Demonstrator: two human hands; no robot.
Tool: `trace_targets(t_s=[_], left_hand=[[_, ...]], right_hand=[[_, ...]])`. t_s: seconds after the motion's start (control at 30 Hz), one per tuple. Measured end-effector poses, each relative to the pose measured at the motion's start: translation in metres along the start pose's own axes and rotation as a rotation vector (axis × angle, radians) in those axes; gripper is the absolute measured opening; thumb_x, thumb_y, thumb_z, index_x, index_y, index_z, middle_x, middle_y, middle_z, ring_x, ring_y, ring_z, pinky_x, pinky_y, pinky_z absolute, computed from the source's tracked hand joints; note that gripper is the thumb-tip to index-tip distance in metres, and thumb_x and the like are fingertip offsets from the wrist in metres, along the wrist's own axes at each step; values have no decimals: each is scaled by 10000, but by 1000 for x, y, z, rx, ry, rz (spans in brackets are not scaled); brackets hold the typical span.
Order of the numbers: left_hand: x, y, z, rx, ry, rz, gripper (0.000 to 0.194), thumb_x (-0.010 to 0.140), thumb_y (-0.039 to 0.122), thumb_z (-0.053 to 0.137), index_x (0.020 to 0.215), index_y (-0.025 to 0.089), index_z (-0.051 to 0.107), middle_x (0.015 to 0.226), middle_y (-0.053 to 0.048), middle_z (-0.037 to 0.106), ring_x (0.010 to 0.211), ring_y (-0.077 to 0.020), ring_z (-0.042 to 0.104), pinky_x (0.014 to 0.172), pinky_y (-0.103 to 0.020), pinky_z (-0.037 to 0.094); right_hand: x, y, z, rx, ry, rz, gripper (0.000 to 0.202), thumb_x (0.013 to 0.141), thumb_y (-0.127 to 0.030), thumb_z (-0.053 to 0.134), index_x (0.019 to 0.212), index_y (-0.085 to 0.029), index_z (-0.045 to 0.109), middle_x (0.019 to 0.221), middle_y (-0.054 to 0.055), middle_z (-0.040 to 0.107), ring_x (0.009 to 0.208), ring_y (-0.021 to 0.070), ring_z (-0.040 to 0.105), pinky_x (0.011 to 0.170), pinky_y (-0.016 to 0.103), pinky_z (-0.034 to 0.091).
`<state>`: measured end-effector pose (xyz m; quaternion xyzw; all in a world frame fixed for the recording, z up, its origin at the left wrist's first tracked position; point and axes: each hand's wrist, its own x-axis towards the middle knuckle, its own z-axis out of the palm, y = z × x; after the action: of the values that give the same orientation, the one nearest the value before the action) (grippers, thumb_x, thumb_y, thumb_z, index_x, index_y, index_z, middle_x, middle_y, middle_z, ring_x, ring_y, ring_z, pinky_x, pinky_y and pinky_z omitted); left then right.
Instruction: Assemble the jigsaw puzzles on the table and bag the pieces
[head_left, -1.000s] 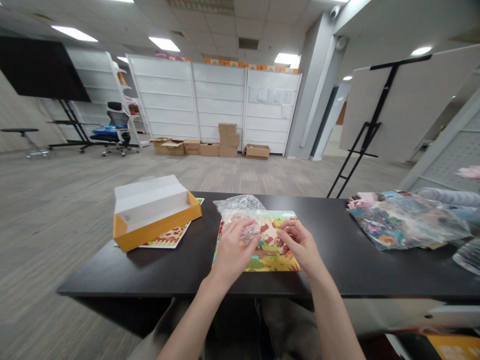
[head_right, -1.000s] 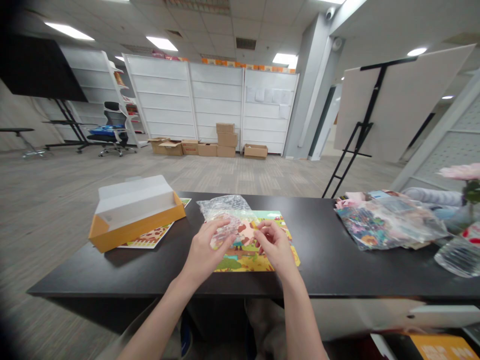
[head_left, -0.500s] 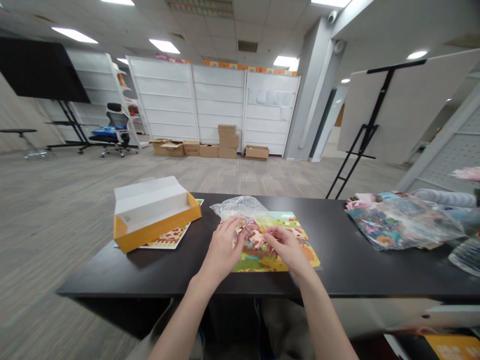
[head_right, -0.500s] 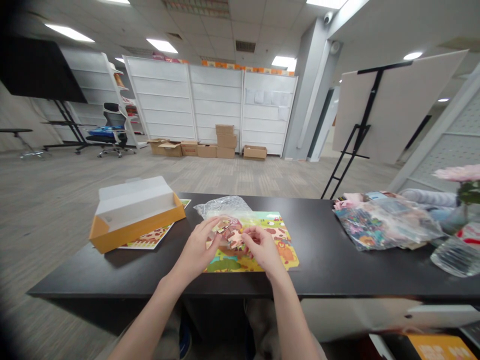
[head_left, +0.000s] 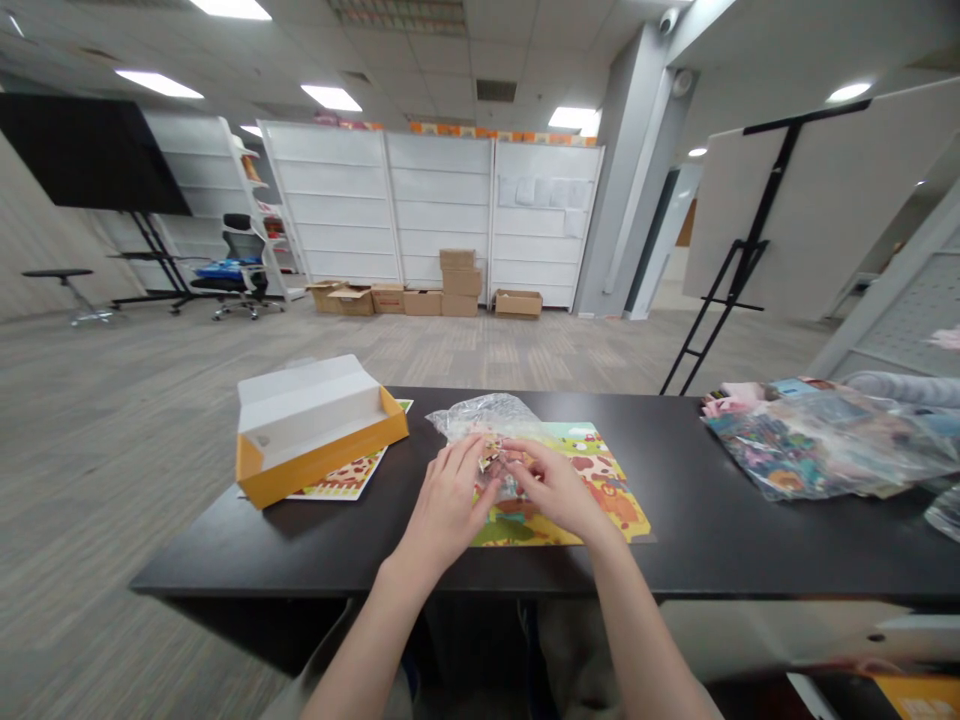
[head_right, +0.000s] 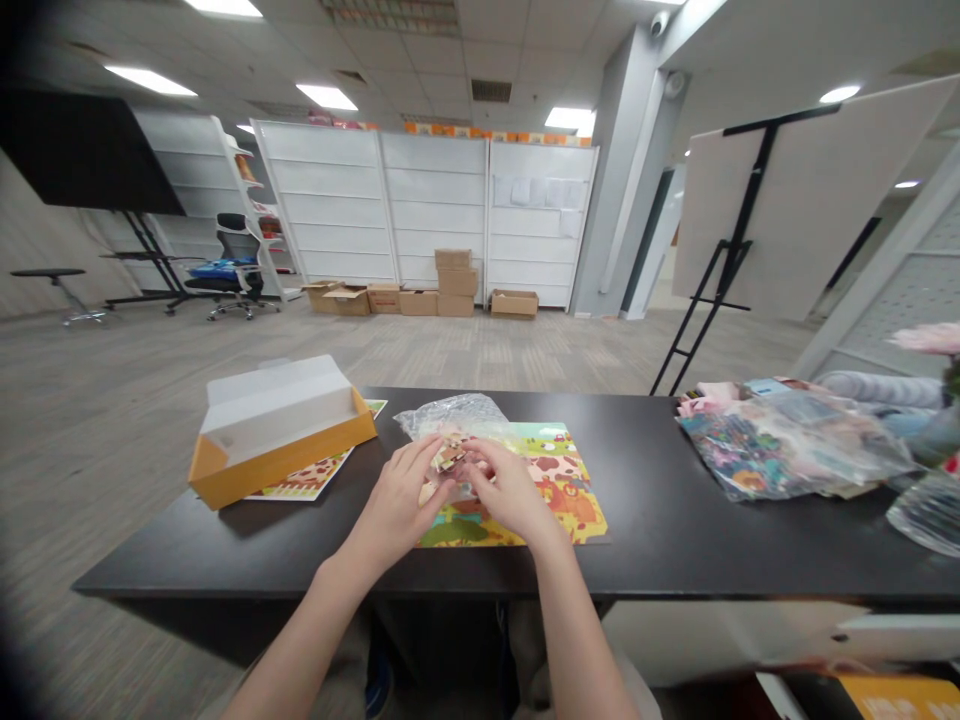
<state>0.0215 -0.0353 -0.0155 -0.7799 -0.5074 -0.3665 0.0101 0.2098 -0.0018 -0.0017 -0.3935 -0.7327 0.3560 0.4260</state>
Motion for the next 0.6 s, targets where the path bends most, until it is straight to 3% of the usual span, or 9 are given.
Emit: trace_targets(t_s=[0.1,0.2,0.27,0.37,0.5,0.6], left_hand=[[0,3,0,31,-15,-2,561,940,317,588,1458,173,426,1478,-167,518,1353,-310,484,1092,-498,431],[0,8,0,34,-21,3,643,913,266,599,1501,184,350,1483,-167,506,1366,-307,471,1100,-490,419],[0,10,1,48,-40,-1,672,897,241,605,1509,187,333,1474,-164,512,1356,-309,476,1097,-489,417],[0,12,6,90,-84,-2,643,892,216,595,1491,179,364,1428,-159,552,1343,-315,483,1096,-492,408],[-1,12,13,119,-130,19,607,903,232,591,1475,178,394,1401,-156,580,1357,-323,466,1104,-504,384],[-2,12,16,128,-164,42,565,901,253,606,1439,188,443,1388,-145,593,1358,-329,463,1102,-510,377]], right_hand=[[-18,9,-42,-187,194,142,266,882,-408,567,894,-207,742,839,57,754,740,212,682,689,321,520],[-34,29,-84,-553,515,379,302,844,-449,592,928,-202,744,875,89,763,755,246,688,718,354,494],[-41,42,-101,-715,599,474,359,848,-472,577,982,-180,738,917,117,760,828,275,692,747,367,485],[-42,52,-105,-829,542,549,465,877,-525,531,1072,-148,720,1043,161,734,953,306,686,788,379,481],[-34,52,-92,-877,366,631,524,858,-564,547,1160,-159,688,1117,182,701,1021,341,670,779,393,479],[-30,50,-86,-891,369,625,473,836,-502,588,1181,-189,670,1101,158,701,1015,333,668,770,381,477]])
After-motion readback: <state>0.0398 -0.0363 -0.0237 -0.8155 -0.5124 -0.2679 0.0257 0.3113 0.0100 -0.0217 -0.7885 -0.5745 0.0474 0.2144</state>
